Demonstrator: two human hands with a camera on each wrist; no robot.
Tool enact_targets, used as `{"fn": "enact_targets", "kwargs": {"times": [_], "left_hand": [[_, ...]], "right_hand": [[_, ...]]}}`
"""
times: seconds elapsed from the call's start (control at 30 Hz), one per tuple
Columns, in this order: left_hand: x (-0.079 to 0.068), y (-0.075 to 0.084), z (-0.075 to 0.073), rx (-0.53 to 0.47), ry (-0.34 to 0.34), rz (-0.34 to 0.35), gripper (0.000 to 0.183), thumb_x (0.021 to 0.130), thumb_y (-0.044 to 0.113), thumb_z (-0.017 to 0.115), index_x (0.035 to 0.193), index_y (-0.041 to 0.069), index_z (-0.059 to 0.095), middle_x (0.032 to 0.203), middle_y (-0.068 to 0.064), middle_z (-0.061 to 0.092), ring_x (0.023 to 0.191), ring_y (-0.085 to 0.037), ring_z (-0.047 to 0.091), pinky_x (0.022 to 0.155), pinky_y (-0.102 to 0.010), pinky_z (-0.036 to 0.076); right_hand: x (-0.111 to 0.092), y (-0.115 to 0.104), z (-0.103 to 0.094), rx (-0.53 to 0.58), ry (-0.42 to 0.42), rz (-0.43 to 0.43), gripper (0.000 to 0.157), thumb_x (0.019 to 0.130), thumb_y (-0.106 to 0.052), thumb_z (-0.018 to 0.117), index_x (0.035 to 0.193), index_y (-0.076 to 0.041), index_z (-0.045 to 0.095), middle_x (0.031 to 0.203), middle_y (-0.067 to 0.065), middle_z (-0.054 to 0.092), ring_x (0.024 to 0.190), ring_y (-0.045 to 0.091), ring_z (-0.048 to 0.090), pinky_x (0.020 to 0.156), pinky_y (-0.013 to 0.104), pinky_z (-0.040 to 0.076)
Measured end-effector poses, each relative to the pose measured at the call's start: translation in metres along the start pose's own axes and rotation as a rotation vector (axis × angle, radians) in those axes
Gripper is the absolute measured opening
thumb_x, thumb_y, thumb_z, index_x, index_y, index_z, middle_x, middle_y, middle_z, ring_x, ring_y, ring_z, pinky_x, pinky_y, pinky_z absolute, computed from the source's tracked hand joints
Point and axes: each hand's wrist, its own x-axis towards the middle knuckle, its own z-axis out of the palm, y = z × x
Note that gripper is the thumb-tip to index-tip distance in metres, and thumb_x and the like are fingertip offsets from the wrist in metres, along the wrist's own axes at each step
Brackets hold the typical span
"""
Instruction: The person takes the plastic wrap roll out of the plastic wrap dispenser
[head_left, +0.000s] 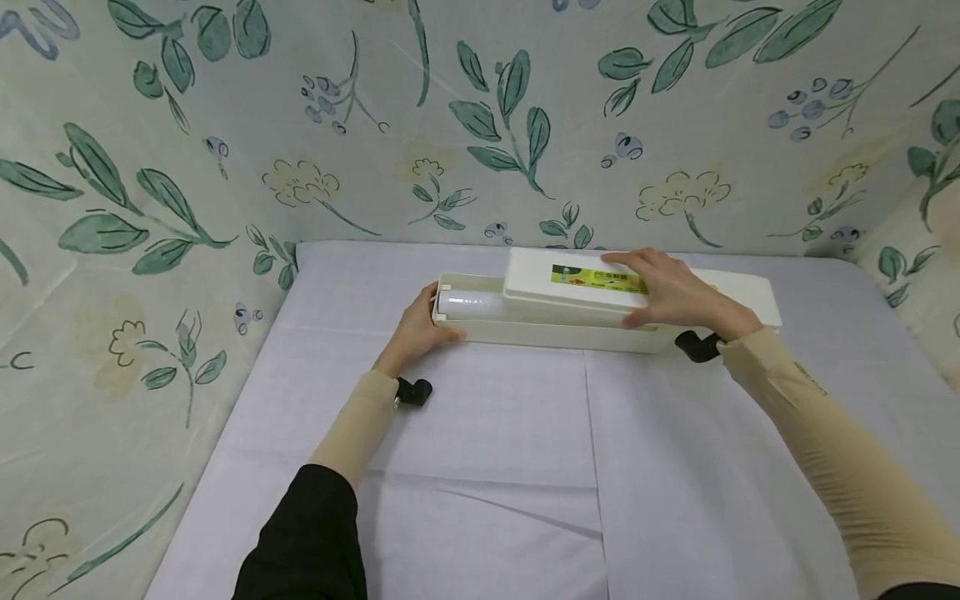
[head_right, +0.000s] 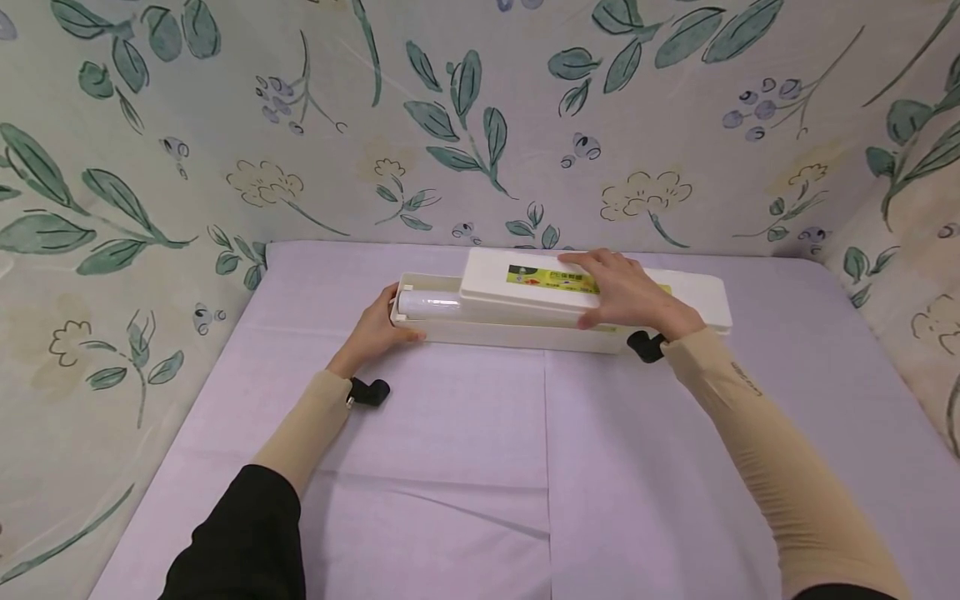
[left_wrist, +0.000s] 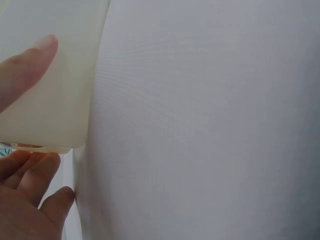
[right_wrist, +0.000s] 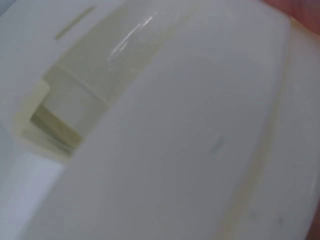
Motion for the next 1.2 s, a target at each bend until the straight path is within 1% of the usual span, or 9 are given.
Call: {"fn": "enact_targets", "kwargs": {"times": [0.27, 0.5, 0.73, 0.93, 1.2], "left_hand": [[0.001, -0.001, 0.001, 0.002, -0.002, 0.001, 0.1, 0.071, 0.01, 0.085, 0.149, 0.001, 0.022, 0.146, -0.017, 0.037, 0.128, -0.03, 0.041, 0.108, -0.043, 0.031], [0.002, -0.002, -0.001, 0.005, -0.008, 0.01, 0.1, 0.07, 0.01, 0.086, 0.148, 0.0, 0.023, 0.145, -0.018, 0.038, 0.131, -0.032, 0.038, 0.11, -0.043, 0.027], [0.001, -0.002, -0.001, 0.007, -0.006, 0.011, 0.1, 0.07, 0.011, 0.086, 0.148, 0.0, 0.024, 0.145, -0.017, 0.039, 0.131, -0.031, 0.039, 0.11, -0.041, 0.027], [0.001, -0.001, -0.001, 0.003, -0.007, 0.004, 0.1, 0.07, 0.011, 0.086, 0.148, 0.0, 0.023, 0.146, -0.017, 0.038, 0.131, -0.03, 0.038, 0.11, -0.041, 0.027], [0.0, 0.0, -0.001, -0.007, -0.011, 0.002, 0.1, 0.07, 0.011, 0.085, 0.148, 0.001, 0.023, 0.146, -0.016, 0.037, 0.132, -0.03, 0.037, 0.11, -0.041, 0.027]], "right_hand": [[-0.006, 0.003, -0.003, 0.006, -0.007, 0.049, 0.098, 0.068, -0.021, 0.083, 0.15, -0.015, 0.03, 0.146, 0.024, 0.028, 0.124, 0.043, 0.032, 0.095, 0.066, 0.027], [-0.01, 0.01, -0.004, 0.004, 0.003, 0.045, 0.098, 0.067, -0.021, 0.083, 0.15, -0.014, 0.03, 0.145, 0.026, 0.028, 0.125, 0.043, 0.031, 0.1, 0.064, 0.022], [-0.014, 0.018, -0.005, 0.012, 0.013, 0.05, 0.099, 0.067, -0.021, 0.084, 0.15, -0.014, 0.029, 0.146, 0.026, 0.028, 0.126, 0.044, 0.03, 0.099, 0.065, 0.021], [-0.02, 0.021, -0.007, 0.028, 0.014, 0.082, 0.099, 0.067, -0.02, 0.084, 0.15, -0.014, 0.029, 0.147, 0.027, 0.026, 0.127, 0.046, 0.028, 0.097, 0.067, 0.022], [-0.024, 0.027, -0.007, 0.025, 0.014, 0.099, 0.098, 0.068, -0.02, 0.084, 0.149, -0.012, 0.029, 0.147, 0.028, 0.025, 0.128, 0.048, 0.026, 0.098, 0.068, 0.02]]}}
